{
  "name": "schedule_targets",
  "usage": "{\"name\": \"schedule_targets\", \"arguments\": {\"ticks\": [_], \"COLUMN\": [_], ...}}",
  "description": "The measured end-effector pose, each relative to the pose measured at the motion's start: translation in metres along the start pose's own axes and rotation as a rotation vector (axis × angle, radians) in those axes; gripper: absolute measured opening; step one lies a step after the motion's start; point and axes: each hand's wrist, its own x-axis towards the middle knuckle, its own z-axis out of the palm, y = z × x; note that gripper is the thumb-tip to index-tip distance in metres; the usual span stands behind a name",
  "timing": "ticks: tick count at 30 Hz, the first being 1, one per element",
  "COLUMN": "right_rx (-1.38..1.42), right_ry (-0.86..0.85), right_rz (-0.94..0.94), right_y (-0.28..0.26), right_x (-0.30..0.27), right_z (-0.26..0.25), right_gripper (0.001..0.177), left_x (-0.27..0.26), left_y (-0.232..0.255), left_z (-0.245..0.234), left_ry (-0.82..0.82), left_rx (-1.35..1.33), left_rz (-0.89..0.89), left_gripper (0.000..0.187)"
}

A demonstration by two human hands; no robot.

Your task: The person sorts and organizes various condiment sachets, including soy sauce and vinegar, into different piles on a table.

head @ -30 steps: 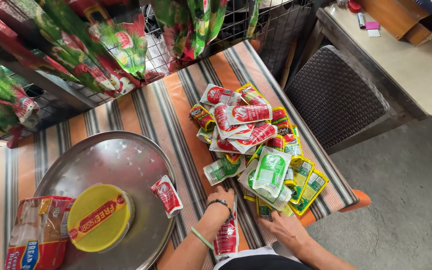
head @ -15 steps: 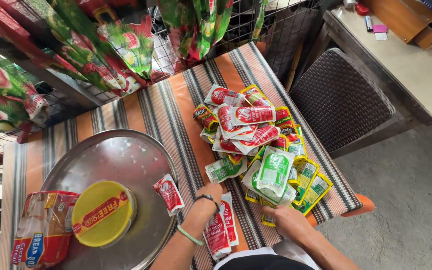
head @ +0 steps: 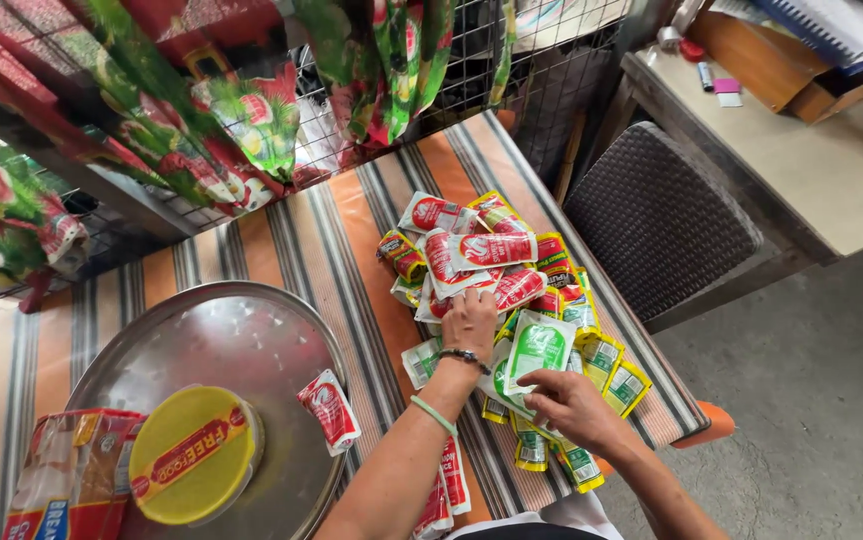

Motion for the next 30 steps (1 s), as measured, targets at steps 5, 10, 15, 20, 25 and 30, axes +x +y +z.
{"name": "schedule_targets", "arguments": {"ticks": [5, 10, 15, 20, 25, 30], "right_rx": [0.092, -0.160, 0.272, 0.718, 0.879, 1.035], "right_ry": [0.104, 0.494, 0.116, 0.010, 0.071, 0.140], "right_rz": [0.001, -0.251, -0.125, -0.018, 0.149, 0.185], "right_y": [0.004, -0.045, -0.027, -0.011, -0.009, -0.026], "right_x": [-0.006, -0.028, -0.030, -0.043, -0.060, -0.073], "right_z": [-0.017, -0.028, -0.041, -0.027, -0.017, -0.013], "right_gripper": [0.031, 0.044, 0.040, 0.034, 0.031, 0.035], "left_x": [0.011, 0.005, -0.008, -0.006, -0.019, -0.040], "left_y": [0.031, 0.075, 0.075, 0.076, 0.068, 0.079], "left_z": [-0.064, -0.163, -0.194, -0.183, -0.160, -0.173], "left_ry": [0.151, 0.343, -0.008, -0.204, -0.226, -0.222], "left_rx": [-0.126, -0.237, -0.755, -1.180, -1.457, -1.387], "left_rz": [0.200, 0.341, 0.356, 0.004, -0.165, -0.275], "left_gripper": [0.005, 0.004, 0.007, 0.021, 0.025, 0.067]}}
